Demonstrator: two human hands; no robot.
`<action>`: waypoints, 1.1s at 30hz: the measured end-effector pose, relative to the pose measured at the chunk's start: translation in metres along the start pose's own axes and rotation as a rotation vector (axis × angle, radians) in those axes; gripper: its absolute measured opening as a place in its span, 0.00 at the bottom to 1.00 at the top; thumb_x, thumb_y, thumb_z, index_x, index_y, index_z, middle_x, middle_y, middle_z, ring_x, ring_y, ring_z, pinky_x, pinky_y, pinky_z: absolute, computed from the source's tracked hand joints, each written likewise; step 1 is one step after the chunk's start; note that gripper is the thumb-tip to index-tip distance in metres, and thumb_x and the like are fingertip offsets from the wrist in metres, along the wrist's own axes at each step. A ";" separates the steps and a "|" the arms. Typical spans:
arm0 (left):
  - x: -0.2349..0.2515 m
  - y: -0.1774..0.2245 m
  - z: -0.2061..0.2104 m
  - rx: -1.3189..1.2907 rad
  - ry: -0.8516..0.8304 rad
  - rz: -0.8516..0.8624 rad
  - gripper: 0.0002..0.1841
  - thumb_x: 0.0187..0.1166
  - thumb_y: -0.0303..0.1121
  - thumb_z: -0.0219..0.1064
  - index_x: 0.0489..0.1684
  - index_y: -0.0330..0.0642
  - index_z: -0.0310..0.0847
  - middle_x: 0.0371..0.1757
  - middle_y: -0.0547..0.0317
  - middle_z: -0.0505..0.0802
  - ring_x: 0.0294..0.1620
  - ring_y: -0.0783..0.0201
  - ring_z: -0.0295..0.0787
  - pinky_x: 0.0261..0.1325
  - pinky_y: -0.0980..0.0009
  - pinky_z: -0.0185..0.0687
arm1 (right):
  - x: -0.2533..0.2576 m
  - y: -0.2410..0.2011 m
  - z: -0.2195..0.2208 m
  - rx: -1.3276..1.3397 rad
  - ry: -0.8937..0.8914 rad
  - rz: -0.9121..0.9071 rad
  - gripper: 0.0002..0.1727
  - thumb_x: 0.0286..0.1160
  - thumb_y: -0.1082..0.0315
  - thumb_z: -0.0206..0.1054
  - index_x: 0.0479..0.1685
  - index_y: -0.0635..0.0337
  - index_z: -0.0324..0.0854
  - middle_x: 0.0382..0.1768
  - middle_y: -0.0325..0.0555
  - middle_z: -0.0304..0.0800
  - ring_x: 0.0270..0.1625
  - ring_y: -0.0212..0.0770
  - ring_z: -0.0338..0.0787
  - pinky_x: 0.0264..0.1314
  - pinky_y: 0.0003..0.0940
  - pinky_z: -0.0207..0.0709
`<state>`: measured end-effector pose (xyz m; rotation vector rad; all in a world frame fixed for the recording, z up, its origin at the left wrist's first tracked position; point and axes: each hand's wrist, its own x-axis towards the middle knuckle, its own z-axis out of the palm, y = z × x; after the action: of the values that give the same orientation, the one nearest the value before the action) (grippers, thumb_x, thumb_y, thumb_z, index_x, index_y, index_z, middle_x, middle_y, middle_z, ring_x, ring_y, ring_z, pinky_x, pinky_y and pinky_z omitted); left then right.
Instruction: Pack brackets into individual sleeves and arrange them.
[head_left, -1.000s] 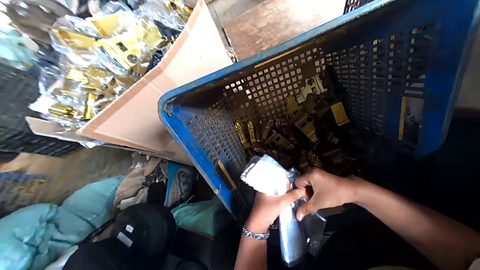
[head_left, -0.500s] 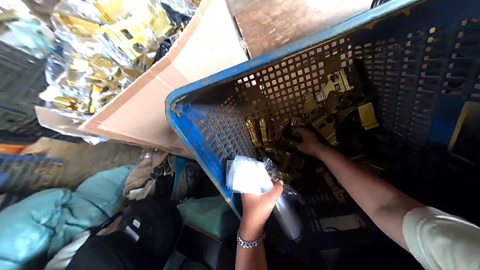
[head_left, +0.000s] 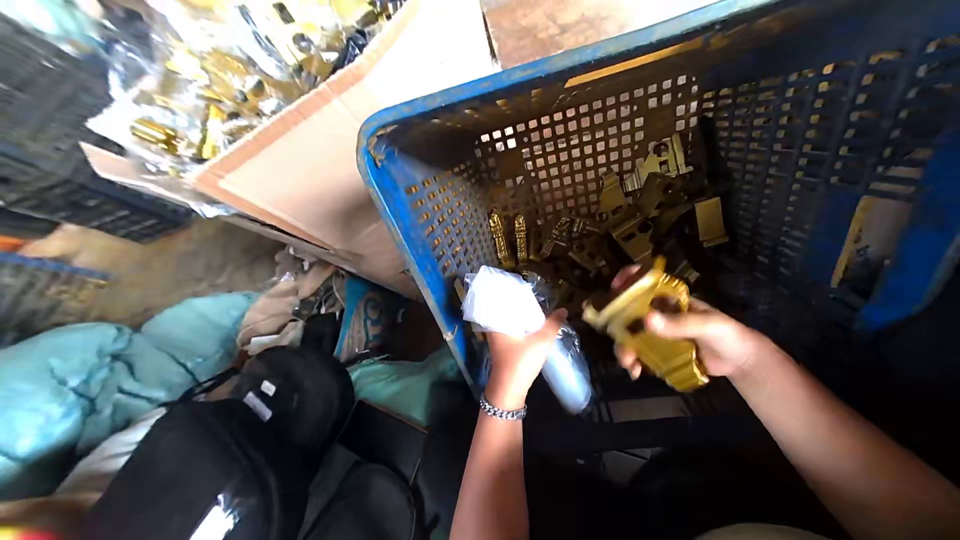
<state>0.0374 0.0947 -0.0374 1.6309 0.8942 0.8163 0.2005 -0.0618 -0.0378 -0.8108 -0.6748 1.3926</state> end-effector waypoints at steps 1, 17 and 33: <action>-0.001 0.004 0.003 -0.058 -0.017 -0.043 0.35 0.46 0.23 0.88 0.56 0.25 0.75 0.40 0.57 0.90 0.42 0.74 0.88 0.53 0.76 0.87 | -0.001 -0.002 0.010 -0.062 -0.040 0.059 0.29 0.70 0.54 0.76 0.70 0.47 0.70 0.56 0.42 0.91 0.43 0.42 0.96 0.39 0.37 0.93; -0.013 0.039 0.001 -0.536 -0.170 -0.244 0.19 0.59 0.15 0.75 0.47 0.34 0.76 0.34 0.60 0.92 0.37 0.70 0.92 0.49 0.71 0.91 | -0.003 0.002 0.036 0.093 0.296 0.036 0.20 0.78 0.64 0.60 0.68 0.55 0.71 0.48 0.48 0.94 0.40 0.45 0.97 0.35 0.37 0.93; -0.007 0.025 -0.001 -0.251 -0.014 -0.169 0.33 0.51 0.15 0.83 0.60 0.27 0.73 0.44 0.54 0.90 0.46 0.70 0.89 0.54 0.73 0.88 | -0.001 -0.015 0.014 -1.103 0.514 0.083 0.47 0.69 0.53 0.79 0.85 0.69 0.63 0.81 0.68 0.68 0.81 0.62 0.73 0.81 0.57 0.67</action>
<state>0.0369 0.0854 -0.0137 1.3229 0.8699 0.7653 0.1983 -0.0615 -0.0174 -1.9911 -0.9916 0.7290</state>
